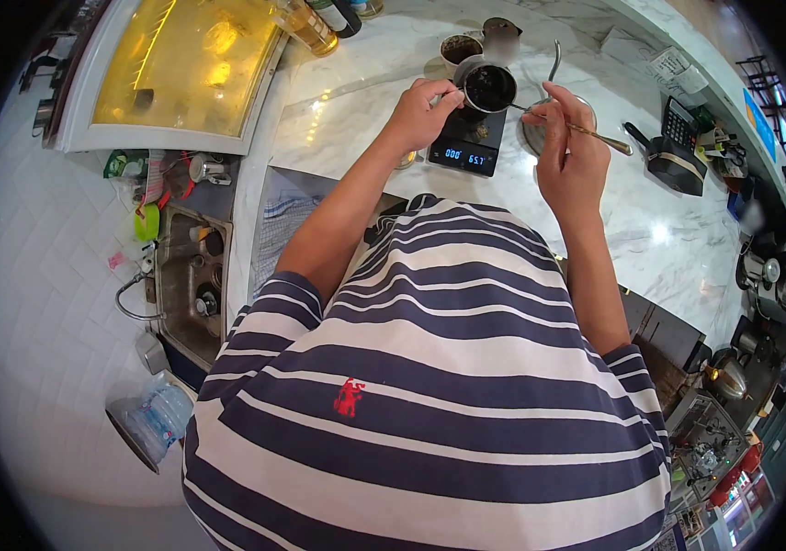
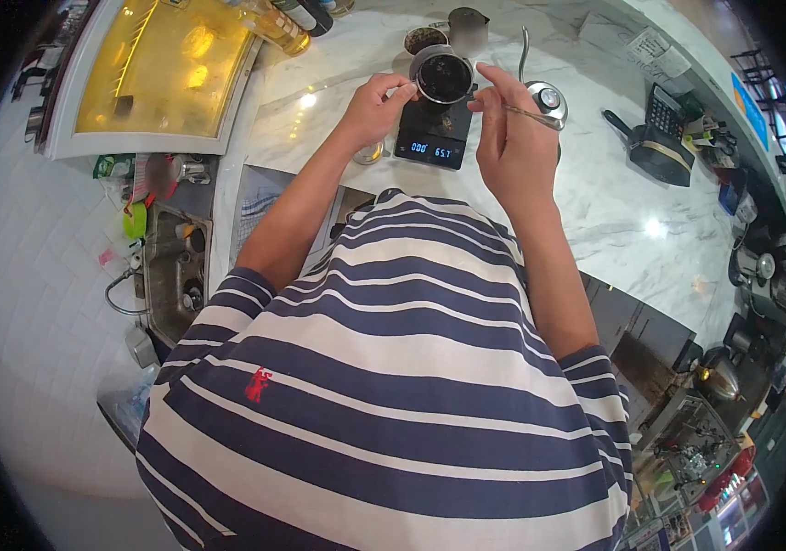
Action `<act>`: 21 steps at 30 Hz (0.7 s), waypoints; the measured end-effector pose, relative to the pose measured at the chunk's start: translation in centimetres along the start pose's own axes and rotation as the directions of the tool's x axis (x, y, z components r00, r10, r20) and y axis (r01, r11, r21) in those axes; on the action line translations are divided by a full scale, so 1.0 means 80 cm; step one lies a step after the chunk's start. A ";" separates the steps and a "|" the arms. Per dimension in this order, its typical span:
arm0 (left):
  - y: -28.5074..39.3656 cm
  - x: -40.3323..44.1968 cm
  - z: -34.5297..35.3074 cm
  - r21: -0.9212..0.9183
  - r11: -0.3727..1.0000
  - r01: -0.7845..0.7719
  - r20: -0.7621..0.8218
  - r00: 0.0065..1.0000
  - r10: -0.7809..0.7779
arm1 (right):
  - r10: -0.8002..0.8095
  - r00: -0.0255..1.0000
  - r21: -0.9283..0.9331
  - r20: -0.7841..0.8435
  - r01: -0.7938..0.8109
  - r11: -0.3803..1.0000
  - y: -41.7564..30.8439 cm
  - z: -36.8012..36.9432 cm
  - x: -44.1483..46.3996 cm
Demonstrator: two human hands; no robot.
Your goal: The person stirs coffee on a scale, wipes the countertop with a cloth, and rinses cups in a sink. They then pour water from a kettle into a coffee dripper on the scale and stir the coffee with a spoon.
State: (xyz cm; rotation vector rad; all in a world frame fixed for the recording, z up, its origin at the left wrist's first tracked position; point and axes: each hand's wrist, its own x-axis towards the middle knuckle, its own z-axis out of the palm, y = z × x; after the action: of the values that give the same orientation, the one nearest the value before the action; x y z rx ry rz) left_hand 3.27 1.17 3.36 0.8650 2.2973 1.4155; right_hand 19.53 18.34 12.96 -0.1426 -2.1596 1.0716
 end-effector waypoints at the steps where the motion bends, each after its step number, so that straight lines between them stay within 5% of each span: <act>1: 0.002 -0.001 0.000 0.000 1.000 0.004 0.004 1.000 -0.004 | 0.006 1.000 0.001 0.007 -0.006 1.000 -0.003 0.000 0.001; 5: 0.005 -0.004 -0.001 -0.001 1.000 -0.010 -0.001 1.000 0.010 | 0.051 0.997 -0.025 0.052 -0.049 0.998 -0.008 -0.005 0.006; 14: 0.007 0.002 -0.006 0.024 0.999 -0.030 -0.026 0.999 0.031 | 0.048 0.988 0.232 -0.148 -0.013 0.973 -0.007 -0.007 0.006; 21: 0.012 0.003 -0.008 0.001 1.000 -0.024 -0.016 1.000 0.024 | 0.025 0.991 0.076 -0.134 -0.015 0.997 -0.002 -0.001 0.002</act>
State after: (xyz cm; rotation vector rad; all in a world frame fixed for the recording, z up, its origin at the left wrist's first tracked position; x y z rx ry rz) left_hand 3.07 1.19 4.53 0.8876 2.3068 1.4365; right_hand 19.48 18.33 13.16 -0.1975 -1.9986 1.1199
